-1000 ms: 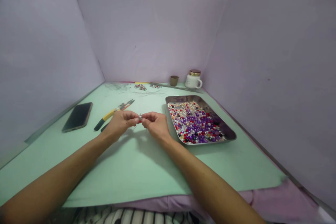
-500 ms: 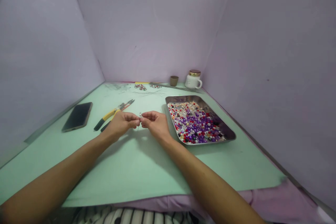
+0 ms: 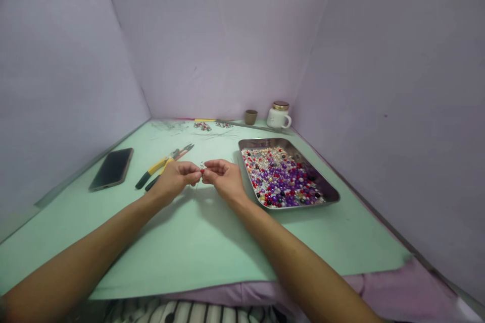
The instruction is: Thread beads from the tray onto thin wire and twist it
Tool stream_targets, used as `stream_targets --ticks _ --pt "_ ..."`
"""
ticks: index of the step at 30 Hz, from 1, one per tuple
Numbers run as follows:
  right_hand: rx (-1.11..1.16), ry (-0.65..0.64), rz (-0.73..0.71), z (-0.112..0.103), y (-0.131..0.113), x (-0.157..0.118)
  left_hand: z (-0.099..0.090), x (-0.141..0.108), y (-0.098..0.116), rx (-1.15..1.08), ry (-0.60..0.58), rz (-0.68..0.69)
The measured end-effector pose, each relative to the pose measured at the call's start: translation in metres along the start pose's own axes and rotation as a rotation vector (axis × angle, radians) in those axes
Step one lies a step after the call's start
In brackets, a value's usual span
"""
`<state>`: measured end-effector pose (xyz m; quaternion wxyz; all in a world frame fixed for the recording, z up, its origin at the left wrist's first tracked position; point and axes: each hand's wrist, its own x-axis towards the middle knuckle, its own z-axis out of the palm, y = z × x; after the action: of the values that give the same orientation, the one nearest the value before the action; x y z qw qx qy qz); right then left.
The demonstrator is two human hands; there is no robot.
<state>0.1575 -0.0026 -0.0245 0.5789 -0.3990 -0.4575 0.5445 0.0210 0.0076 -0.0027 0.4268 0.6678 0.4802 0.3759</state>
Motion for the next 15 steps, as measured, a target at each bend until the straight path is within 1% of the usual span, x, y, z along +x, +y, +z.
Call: stream_targets --ticks 3,6,8,10,12,13,15 --pt "-0.013 -0.008 0.055 -0.0012 -0.0014 -0.0005 0.0001 0.0011 -0.0003 -0.083 -0.015 -0.005" --pt "-0.178 -0.017 0.053 -0.0013 -0.0031 -0.0015 0.0014 0.0015 -0.0016 -0.164 -0.037 -0.03" --pt "-0.304 -0.018 -0.006 -0.0008 -0.0034 -0.0024 0.0027 0.0015 -0.0028 -0.221 -0.052 -0.062" --pt "-0.411 0.004 -0.101 -0.0001 -0.0024 -0.0031 0.0042 0.0012 -0.0043 -0.276 -0.069 -0.086" --pt "-0.474 0.029 -0.178 0.0007 0.0 -0.0033 0.0058 0.0009 -0.0062 -0.342 -0.086 -0.112" --pt "-0.484 0.038 -0.191 0.001 0.0015 -0.0032 0.0065 0.0008 -0.0072 -0.384 -0.094 -0.134" --pt "-0.462 0.043 -0.166 0.0015 0.0045 -0.0025 0.0079 0.001 -0.0095 -0.472 -0.109 -0.181"
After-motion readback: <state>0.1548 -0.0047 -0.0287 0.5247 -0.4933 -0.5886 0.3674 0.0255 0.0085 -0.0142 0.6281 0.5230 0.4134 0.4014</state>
